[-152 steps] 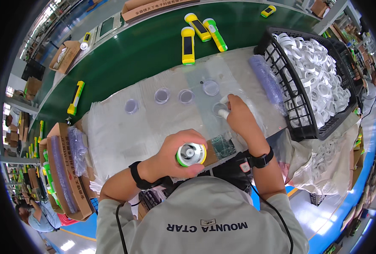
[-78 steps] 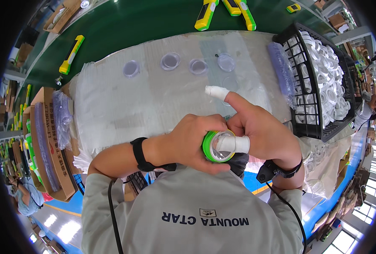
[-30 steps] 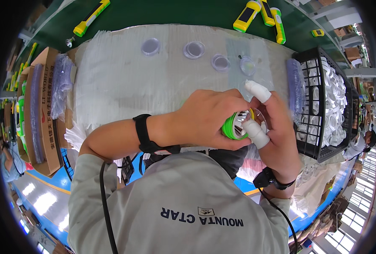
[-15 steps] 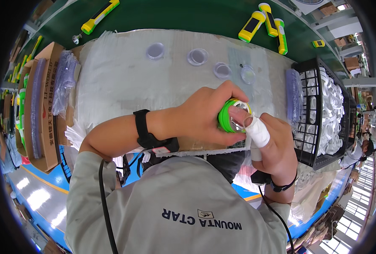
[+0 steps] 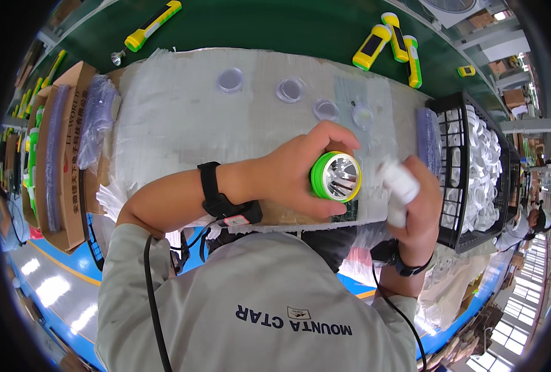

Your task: Assembling the internal components and lens housing of handheld flashlights.

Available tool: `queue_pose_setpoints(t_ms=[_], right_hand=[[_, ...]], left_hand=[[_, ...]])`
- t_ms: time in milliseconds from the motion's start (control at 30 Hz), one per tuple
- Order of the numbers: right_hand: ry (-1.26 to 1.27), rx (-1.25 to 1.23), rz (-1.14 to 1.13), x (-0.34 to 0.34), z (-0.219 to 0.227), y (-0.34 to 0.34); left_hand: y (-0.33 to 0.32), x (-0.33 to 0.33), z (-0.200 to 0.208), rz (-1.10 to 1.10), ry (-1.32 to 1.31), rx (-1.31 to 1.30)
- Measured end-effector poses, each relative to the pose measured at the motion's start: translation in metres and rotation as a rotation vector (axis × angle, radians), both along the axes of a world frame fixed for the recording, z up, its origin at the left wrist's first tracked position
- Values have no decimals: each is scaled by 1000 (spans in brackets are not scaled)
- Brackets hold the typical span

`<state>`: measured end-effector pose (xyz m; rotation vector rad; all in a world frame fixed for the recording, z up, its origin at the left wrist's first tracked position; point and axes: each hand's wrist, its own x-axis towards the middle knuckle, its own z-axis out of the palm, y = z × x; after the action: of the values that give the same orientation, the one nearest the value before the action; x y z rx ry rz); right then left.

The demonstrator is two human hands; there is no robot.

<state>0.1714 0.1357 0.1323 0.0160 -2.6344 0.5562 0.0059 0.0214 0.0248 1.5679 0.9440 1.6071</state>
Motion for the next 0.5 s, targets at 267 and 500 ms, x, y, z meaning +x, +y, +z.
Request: queue_pose_setpoints(t_ms=[267,500], right_hand=[[-243,91,116,-1,-3,-14],[-254,145,166,3,10,-18]], left_hand=[[0,-2,12,-42,115,59],[0,1,11,-118,114,80]])
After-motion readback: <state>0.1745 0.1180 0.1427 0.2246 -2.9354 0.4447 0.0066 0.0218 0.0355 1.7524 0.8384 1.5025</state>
